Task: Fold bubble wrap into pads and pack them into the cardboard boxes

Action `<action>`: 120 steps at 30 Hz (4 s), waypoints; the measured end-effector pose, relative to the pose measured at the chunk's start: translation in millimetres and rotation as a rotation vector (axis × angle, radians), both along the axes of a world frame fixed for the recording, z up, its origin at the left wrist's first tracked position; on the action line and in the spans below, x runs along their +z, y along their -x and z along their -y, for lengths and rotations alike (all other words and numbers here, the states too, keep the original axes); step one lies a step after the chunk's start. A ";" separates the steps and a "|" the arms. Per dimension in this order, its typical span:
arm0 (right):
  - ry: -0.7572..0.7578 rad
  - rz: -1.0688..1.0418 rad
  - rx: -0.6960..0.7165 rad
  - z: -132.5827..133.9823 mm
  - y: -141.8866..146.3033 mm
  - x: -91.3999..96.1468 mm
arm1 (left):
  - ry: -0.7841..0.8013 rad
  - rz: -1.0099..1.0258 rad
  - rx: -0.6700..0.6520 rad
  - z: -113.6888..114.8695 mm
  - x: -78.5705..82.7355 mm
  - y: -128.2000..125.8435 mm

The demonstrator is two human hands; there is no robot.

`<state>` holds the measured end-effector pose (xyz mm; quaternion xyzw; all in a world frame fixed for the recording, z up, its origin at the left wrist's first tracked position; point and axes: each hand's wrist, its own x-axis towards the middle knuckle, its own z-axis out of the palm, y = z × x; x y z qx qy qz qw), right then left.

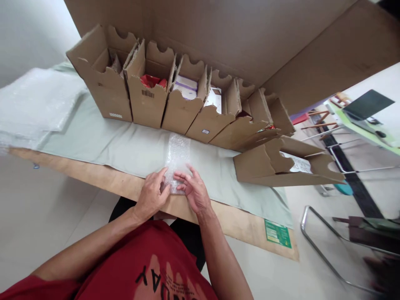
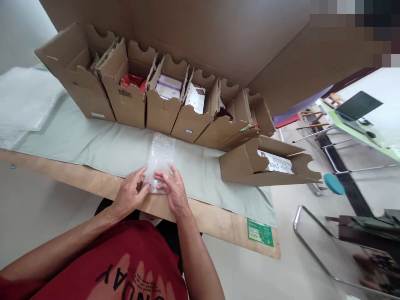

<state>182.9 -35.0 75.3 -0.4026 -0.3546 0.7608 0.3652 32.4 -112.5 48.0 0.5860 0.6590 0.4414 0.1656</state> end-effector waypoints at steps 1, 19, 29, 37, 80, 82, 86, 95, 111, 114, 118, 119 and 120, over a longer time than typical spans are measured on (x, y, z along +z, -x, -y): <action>0.002 0.003 -0.009 0.8 0.2 -0.8 | -0.016 -0.068 0.025 -0.3 -1.7 -0.4; -0.616 0.578 -0.115 12.3 -26.3 4.8 | -0.030 -0.161 0.013 -6.8 4.7 14.3; -0.980 0.844 0.110 13.2 -15.9 -19.5 | 0.138 -0.320 0.029 -22.1 -2.6 15.6; -1.170 0.929 0.350 22.6 -26.4 -12.2 | 0.064 -0.378 0.056 -15.2 -2.1 14.7; -1.110 0.906 0.366 9.8 -16.4 11.5 | 0.002 -0.103 -0.197 10.0 21.1 46.5; -1.097 0.961 0.267 9.6 -15.5 10.2 | 0.099 -0.055 -0.120 3.6 20.1 45.8; -1.269 1.062 0.136 13.4 -12.2 3.0 | 0.183 -0.107 -0.008 -16.2 13.5 42.6; -1.267 1.051 0.270 4.0 0.6 -8.3 | 0.140 0.244 0.153 -1.8 25.5 40.6; -0.723 0.582 0.295 28.7 -47.0 49.3 | 0.244 0.396 -0.160 9.1 44.8 2.1; -0.851 0.722 0.449 30.5 -59.6 69.8 | 0.142 0.183 -0.301 11.4 40.5 -12.9; -0.953 0.946 0.382 33.7 -81.4 89.8 | 0.025 0.086 -0.415 11.6 36.9 -27.1; -0.954 0.947 0.334 31.3 -92.8 97.9 | 0.010 0.059 -0.406 11.2 36.6 -25.9; -0.950 0.928 0.264 26.3 -107.1 108.0 | 0.004 0.029 -0.384 10.7 35.9 -22.7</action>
